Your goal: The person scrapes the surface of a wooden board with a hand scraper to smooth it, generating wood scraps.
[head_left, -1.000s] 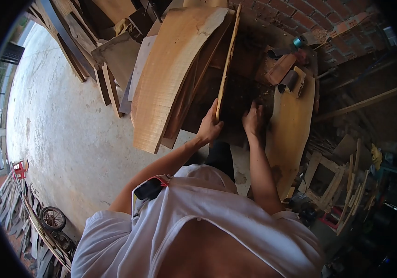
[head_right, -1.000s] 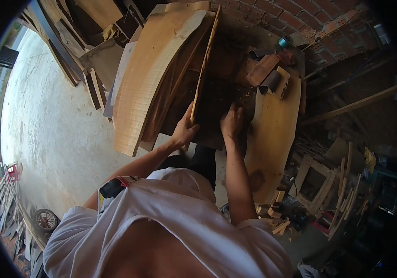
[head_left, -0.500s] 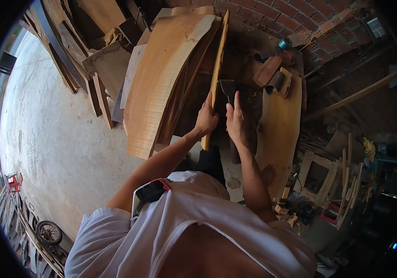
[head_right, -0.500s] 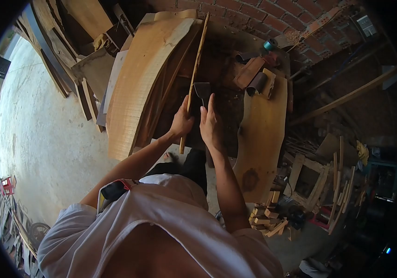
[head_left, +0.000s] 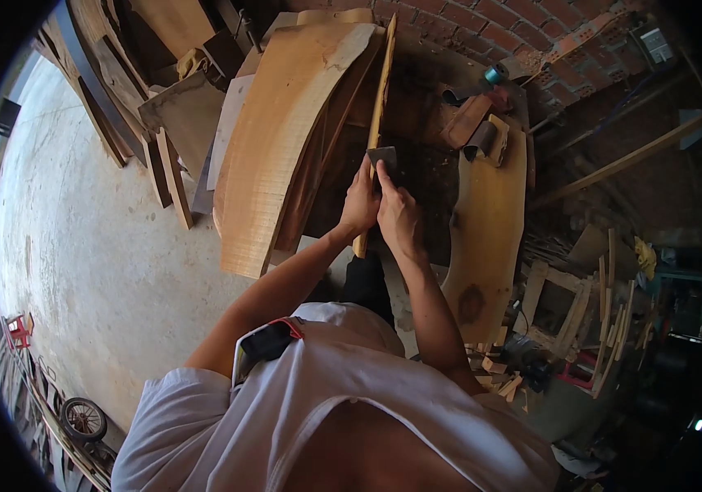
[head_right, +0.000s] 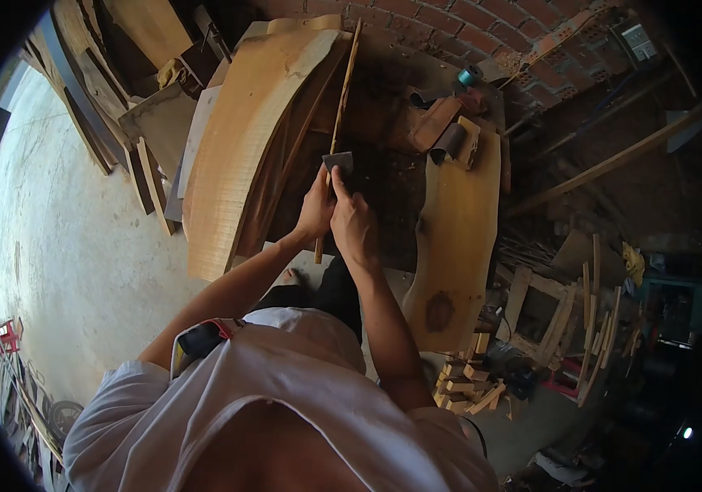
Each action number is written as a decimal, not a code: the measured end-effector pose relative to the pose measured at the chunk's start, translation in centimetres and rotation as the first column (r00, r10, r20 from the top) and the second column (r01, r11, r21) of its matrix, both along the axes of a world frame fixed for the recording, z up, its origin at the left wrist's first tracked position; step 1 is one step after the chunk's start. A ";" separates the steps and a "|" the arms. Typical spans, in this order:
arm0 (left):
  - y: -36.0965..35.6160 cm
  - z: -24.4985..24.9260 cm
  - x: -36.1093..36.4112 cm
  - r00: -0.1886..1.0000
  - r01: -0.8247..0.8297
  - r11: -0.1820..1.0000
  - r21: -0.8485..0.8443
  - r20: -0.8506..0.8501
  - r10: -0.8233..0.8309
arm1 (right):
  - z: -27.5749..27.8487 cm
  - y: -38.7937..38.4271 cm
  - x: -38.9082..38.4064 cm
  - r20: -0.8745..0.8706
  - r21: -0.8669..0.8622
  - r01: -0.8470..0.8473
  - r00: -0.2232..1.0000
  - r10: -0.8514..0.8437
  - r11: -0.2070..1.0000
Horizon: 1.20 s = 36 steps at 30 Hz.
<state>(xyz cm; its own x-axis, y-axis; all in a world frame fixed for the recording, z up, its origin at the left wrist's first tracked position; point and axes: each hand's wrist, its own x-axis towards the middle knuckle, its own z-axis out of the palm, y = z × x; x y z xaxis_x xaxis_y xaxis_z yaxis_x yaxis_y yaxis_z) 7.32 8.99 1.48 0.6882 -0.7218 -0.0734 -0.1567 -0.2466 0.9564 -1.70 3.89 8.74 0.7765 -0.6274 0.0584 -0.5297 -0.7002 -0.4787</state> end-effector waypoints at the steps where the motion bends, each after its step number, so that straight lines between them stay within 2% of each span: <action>1: 0.2 0.3 -0.2 1.000 0.019 0.999 -0.045 -0.007 -0.019 | -0.1 0.3 -0.1 -0.003 -0.002 0.004 1.000 -0.004 1.000; 2: 0.2 0.8 -0.3 0.999 0.036 0.995 -0.095 -0.010 -0.037 | -0.3 0.4 -0.3 0.002 -0.013 0.025 1.000 -0.025 1.000; 4: 0.9 -0.5 -2.1 0.968 0.054 0.992 -0.116 0.248 -0.024 | -0.4 0.0 -0.3 0.023 -0.034 0.039 0.999 -0.038 0.999; 5: 1.0 -0.8 -2.3 0.981 0.079 0.991 -0.112 0.184 -0.058 | -0.7 -0.1 -0.9 0.032 -0.025 0.030 0.999 -0.030 0.999; 8: 0.6 -1.3 -2.9 0.969 0.040 0.998 -0.047 0.245 -0.028 | -0.4 -0.6 -0.1 0.031 -0.019 0.039 0.999 -0.039 0.999; 10: 0.1 -0.3 -1.8 0.983 0.032 0.998 -0.059 0.183 -0.021 | -0.7 -1.6 1.2 0.013 -0.019 0.051 0.999 -0.051 0.998; 12: -0.3 -0.3 -0.9 0.994 0.039 0.992 -0.122 0.103 -0.027 | -1.8 -2.2 2.1 0.100 -0.083 0.034 0.995 -0.025 0.996; 14: -0.5 -0.4 -0.8 0.994 0.047 0.991 -0.127 0.102 -0.034 | -2.2 -2.0 1.8 0.095 -0.098 0.043 0.995 -0.034 0.994; 16: -0.5 -1.0 -0.9 0.978 0.059 0.996 -0.073 0.204 -0.043 | -2.0 -1.5 1.4 0.104 -0.119 0.047 0.994 -0.034 0.992; 17: -0.6 -1.4 -0.5 0.981 0.072 0.997 -0.007 0.182 -0.069 | -1.8 -1.0 0.7 0.066 -0.102 0.025 0.998 -0.018 0.994; 18: -0.8 -1.5 -0.4 0.980 0.066 0.998 -0.015 0.190 -0.062 | -1.8 -1.1 0.5 0.029 -0.087 0.003 1.000 -0.001 0.996; 20: -1.0 -2.0 -0.7 0.983 0.028 0.991 -0.131 0.183 -0.004 | -2.1 -2.4 1.5 0.067 -0.103 -0.014 0.998 0.021 0.995; 22: -1.4 -1.9 1.1 0.988 0.023 0.994 -0.103 0.156 -0.007 | -1.8 -3.9 3.2 0.103 -0.101 -0.006 0.995 0.017 0.995; 24: -1.1 -1.4 1.8 0.997 0.066 0.975 -0.212 0.051 -0.057 | -2.0 -3.6 2.9 0.095 -0.093 -0.006 0.995 0.015 0.996; 25: -0.9 -0.2 1.4 0.999 0.044 0.989 -0.139 0.003 -0.044 | -2.1 -3.3 3.3 0.108 -0.082 0.001 0.994 0.008 0.997; 26: -0.8 -0.3 1.5 0.999 0.043 0.989 -0.141 0.014 -0.041 | -2.1 -3.2 3.8 0.126 -0.069 0.007 0.992 0.002 0.998; 28: -1.2 -1.7 1.7 0.993 0.065 0.986 -0.153 0.106 -0.049 | -1.8 -2.4 2.9 0.124 -0.042 -0.032 0.992 0.037 0.999; 29: -1.2 -1.9 1.9 0.997 0.083 0.982 -0.171 0.026 -0.079 | -1.7 -2.3 2.6 0.183 -0.012 -0.074 0.980 0.075 0.997; 30: -1.3 -1.9 1.9 0.997 0.081 0.982 -0.170 0.027 -0.078 | -1.4 -2.1 2.5 0.240 0.024 -0.115 0.965 0.106 0.993; 31: -1.4 -1.9 1.6 0.997 0.058 0.985 -0.164 0.052 -0.050 | -0.8 -2.3 3.0 0.274 0.021 -0.072 0.960 0.063 0.997; 34: -1.6 -1.9 1.0 0.998 0.028 0.988 -0.154 0.063 -0.019 | -1.4 -4.0 4.8 0.177 -0.013 -0.027 0.984 0.029 1.000; 35: -1.5 -1.6 1.1 0.998 0.040 0.986 -0.161 0.056 -0.032 | -1.5 -3.8 4.8 0.085 -0.036 0.005 0.996 -0.002 0.999; 36: -1.6 -1.6 1.3 0.998 0.047 0.984 -0.173 0.052 -0.038 | -1.7 -3.7 4.9 0.102 -0.017 -0.009 0.995 0.011 1.000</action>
<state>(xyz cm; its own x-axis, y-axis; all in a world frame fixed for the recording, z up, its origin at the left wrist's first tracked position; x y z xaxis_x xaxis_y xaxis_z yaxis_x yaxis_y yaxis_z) 8.64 7.42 -0.13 0.6564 -0.7492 0.0886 -0.2108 -0.0695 0.9751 3.22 0.16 7.00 0.7721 -0.6182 0.1476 -0.4719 -0.7132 -0.5183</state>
